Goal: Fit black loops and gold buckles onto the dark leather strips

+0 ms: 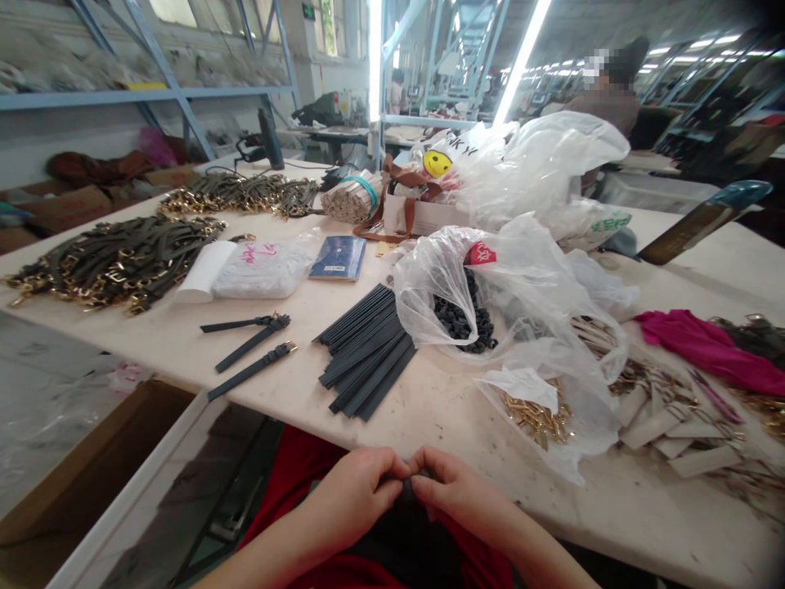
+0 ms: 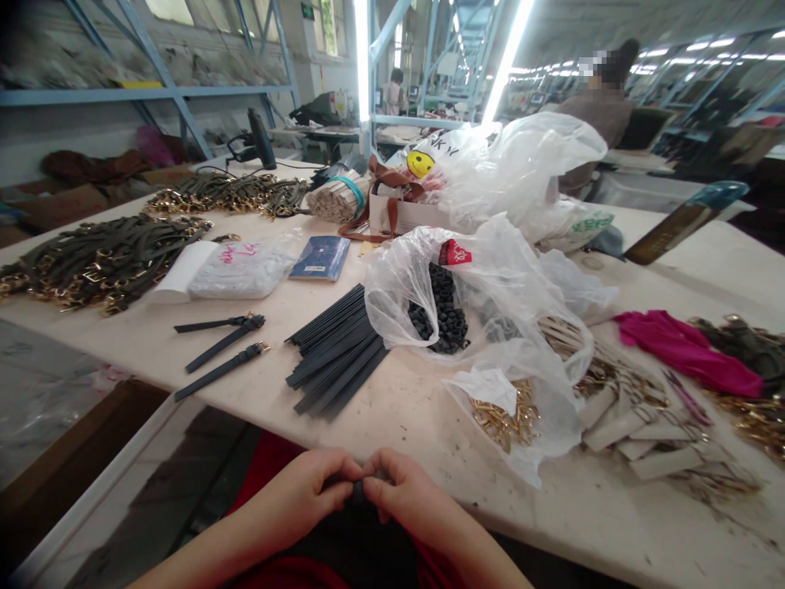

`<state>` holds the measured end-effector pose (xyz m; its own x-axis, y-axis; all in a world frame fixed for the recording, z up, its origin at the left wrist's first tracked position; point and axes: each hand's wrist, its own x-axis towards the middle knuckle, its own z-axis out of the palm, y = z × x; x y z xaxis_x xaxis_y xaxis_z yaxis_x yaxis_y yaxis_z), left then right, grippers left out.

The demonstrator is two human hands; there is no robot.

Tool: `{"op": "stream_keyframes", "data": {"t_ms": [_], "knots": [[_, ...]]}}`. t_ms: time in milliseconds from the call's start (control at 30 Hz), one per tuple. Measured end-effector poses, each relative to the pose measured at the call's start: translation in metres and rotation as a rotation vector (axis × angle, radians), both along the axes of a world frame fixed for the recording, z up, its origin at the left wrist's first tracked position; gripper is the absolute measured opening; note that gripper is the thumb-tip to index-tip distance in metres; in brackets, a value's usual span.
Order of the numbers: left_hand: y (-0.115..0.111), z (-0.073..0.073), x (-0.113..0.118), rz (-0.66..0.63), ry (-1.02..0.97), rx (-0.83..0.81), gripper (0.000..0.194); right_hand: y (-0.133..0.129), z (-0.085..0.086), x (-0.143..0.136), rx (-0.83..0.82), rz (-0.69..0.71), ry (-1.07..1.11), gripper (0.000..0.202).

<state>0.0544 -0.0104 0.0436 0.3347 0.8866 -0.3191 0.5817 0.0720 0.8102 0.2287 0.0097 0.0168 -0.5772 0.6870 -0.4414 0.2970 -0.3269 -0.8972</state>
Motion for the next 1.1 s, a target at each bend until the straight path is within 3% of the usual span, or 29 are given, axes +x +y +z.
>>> {"op": "stream_keyframes", "data": {"t_ms": [133,200,333,400,533,667,767,933,1100], "knots": [[0.003,-0.003,-0.002,0.077,-0.075,-0.106,0.018,-0.001,0.004,-0.003,0.324,-0.076,-0.153,0.005],[0.005,-0.002,-0.005,0.081,-0.1,-0.149,0.019,0.0,0.007,-0.003,0.301,-0.092,-0.121,0.006],[0.007,0.003,-0.015,0.02,-0.092,-0.198,0.022,0.004,0.008,0.001,0.042,-0.022,0.046,0.013],[0.007,0.004,-0.019,0.003,-0.135,-0.237,0.021,0.005,0.008,0.004,0.0,-0.007,0.086,0.014],[0.005,-0.003,-0.019,0.074,-0.238,-0.331,0.021,-0.001,0.007,0.004,0.094,-0.056,-0.008,0.008],[0.003,-0.014,-0.009,0.163,-0.322,-0.38,0.018,-0.011,0.005,-0.001,0.352,-0.069,-0.15,0.009],[0.002,-0.016,-0.006,0.191,-0.342,-0.364,0.017,-0.015,0.001,-0.003,0.477,-0.064,-0.152,0.012],[0.001,-0.006,-0.015,0.113,-0.235,-0.318,0.018,-0.016,-0.003,-0.002,0.436,-0.024,-0.113,0.018],[0.0,0.01,-0.02,0.037,0.063,-0.034,0.013,-0.012,-0.006,-0.012,0.573,0.037,-0.095,0.024]]}}
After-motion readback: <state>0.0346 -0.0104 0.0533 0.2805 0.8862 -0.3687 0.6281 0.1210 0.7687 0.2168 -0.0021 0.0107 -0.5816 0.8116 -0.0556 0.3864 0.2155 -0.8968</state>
